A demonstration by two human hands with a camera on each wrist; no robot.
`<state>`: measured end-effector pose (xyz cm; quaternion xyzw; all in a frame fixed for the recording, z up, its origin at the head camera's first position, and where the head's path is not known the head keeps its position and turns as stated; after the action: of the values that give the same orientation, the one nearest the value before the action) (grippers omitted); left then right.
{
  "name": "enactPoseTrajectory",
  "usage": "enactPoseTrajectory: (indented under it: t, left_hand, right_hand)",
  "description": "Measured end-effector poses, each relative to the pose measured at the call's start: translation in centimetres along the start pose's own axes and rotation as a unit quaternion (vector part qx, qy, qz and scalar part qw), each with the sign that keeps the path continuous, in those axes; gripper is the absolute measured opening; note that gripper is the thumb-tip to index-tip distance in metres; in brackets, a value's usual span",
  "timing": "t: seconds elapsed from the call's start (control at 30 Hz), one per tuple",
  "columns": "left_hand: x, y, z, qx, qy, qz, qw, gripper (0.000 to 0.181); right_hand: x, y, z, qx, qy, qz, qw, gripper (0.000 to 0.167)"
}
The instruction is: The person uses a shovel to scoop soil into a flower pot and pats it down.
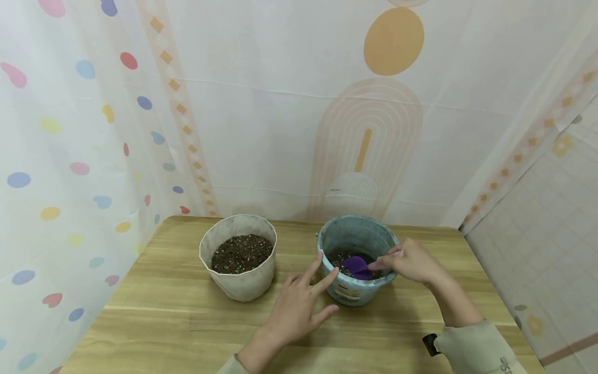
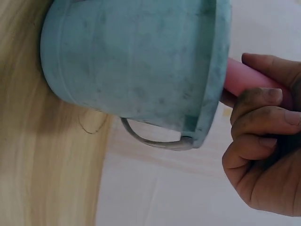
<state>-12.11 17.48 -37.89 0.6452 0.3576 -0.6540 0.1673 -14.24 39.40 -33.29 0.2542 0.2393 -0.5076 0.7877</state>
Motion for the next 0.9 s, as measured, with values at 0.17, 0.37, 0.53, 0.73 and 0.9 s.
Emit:
enactPoseTrajectory:
  t: [0.17,0.37,0.53,0.73,0.9]
  left_hand:
    - [-0.3,-0.3,0.1,-0.015,0.021,-0.03,0.9992,0.065]
    - [-1.8,-0.9,-0.2,-0.043,0.038,-0.131,0.9897,0.044]
    - [-2.2,-1.2,-0.4,-0.071,0.023,-0.171,0.9824,0.039]
    - [-1.9,-1.7,-0.1,-0.097,0.044,-0.168,0.98,0.035]
    - [-2.1,-1.9,-0.3,-0.102,0.045,-0.178,0.9778,0.031]
  right_hand:
    - [0.0,0.2,-1.1,0.0,-0.046,-0.009,0.9989,0.024]
    - [0.2,0.6,-1.8,-0.012,-0.129,-0.004,0.9916,0.03]
    - [0.2,0.5,-2.1,-0.006,-0.156,-0.005,0.9877,0.035]
    - [0.0,0.5,-2.7,0.001,-0.197,-0.004,0.9804,0.038]
    - [-0.3,1.1,-3.7,0.011,-0.241,-0.033,0.97,0.039]
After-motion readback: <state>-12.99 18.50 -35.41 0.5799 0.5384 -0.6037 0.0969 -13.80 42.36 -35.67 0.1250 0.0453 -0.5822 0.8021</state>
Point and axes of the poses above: each hand's wrist, its own y-axis away from the middle knuckle, its own x-axis out of the palm, z = x × y, the point moved 8 cm from there along -y, towards the middle knuckle, and after that the axes turned 10 degrees about z, right-handed, at the moved point
